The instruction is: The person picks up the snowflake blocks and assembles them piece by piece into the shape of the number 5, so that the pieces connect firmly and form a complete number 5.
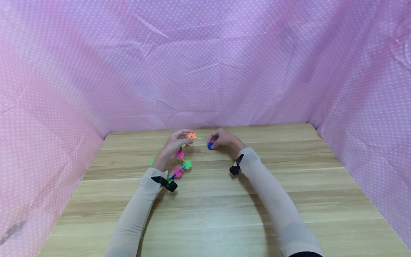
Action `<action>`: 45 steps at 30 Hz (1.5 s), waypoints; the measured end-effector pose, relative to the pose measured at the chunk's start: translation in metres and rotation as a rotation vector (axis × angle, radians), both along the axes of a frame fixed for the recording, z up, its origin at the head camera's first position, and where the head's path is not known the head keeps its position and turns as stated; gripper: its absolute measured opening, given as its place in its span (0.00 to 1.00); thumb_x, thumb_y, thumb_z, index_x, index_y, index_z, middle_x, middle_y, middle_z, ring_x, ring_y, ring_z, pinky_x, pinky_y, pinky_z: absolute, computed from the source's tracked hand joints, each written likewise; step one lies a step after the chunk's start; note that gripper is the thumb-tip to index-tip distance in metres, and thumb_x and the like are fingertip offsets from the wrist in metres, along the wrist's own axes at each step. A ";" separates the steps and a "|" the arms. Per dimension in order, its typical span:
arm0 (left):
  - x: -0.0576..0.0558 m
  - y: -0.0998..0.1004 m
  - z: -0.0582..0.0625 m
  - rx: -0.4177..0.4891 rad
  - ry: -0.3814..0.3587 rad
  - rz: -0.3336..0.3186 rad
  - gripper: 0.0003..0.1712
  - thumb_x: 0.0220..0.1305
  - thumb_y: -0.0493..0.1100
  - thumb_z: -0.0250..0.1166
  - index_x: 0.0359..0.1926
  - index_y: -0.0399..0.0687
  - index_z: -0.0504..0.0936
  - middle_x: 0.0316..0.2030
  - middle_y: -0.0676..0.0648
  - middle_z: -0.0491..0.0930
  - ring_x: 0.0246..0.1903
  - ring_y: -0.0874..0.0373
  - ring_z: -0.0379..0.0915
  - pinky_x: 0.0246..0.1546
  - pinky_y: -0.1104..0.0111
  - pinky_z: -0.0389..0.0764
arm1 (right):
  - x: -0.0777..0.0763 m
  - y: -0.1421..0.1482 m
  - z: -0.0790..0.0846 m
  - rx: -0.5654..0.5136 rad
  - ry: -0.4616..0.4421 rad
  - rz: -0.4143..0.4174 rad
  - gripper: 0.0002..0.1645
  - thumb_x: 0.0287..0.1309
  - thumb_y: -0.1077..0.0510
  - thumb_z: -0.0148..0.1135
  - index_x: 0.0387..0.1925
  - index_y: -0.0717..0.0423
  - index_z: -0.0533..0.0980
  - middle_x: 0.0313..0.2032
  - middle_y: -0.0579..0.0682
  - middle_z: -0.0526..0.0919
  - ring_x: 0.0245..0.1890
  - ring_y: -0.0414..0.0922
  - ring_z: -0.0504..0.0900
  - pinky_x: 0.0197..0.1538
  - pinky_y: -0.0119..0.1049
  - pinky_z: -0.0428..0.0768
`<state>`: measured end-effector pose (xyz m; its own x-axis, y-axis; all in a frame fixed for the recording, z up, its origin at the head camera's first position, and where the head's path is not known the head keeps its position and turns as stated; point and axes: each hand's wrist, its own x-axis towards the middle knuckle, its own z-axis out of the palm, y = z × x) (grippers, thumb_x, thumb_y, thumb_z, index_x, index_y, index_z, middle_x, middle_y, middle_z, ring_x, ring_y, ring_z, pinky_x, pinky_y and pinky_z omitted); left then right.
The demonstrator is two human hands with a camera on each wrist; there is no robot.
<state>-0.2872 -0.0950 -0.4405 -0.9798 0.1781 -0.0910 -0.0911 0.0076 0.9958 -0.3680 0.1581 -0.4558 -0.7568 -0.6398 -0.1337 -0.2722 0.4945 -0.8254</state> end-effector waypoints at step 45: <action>-0.003 0.002 0.001 0.090 -0.062 0.038 0.20 0.68 0.42 0.68 0.57 0.39 0.79 0.44 0.49 0.82 0.45 0.56 0.78 0.70 0.43 0.70 | 0.044 -0.010 0.028 -0.461 -0.139 -0.306 0.14 0.62 0.67 0.68 0.47 0.69 0.77 0.33 0.47 0.86 0.36 0.46 0.89 0.54 0.53 0.86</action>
<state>-0.2897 -0.0931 -0.4390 -0.9790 0.1510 -0.1368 -0.1509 -0.0866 0.9847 -0.3244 0.1479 -0.4282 -0.9120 -0.4102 -0.0043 -0.0465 0.1139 -0.9924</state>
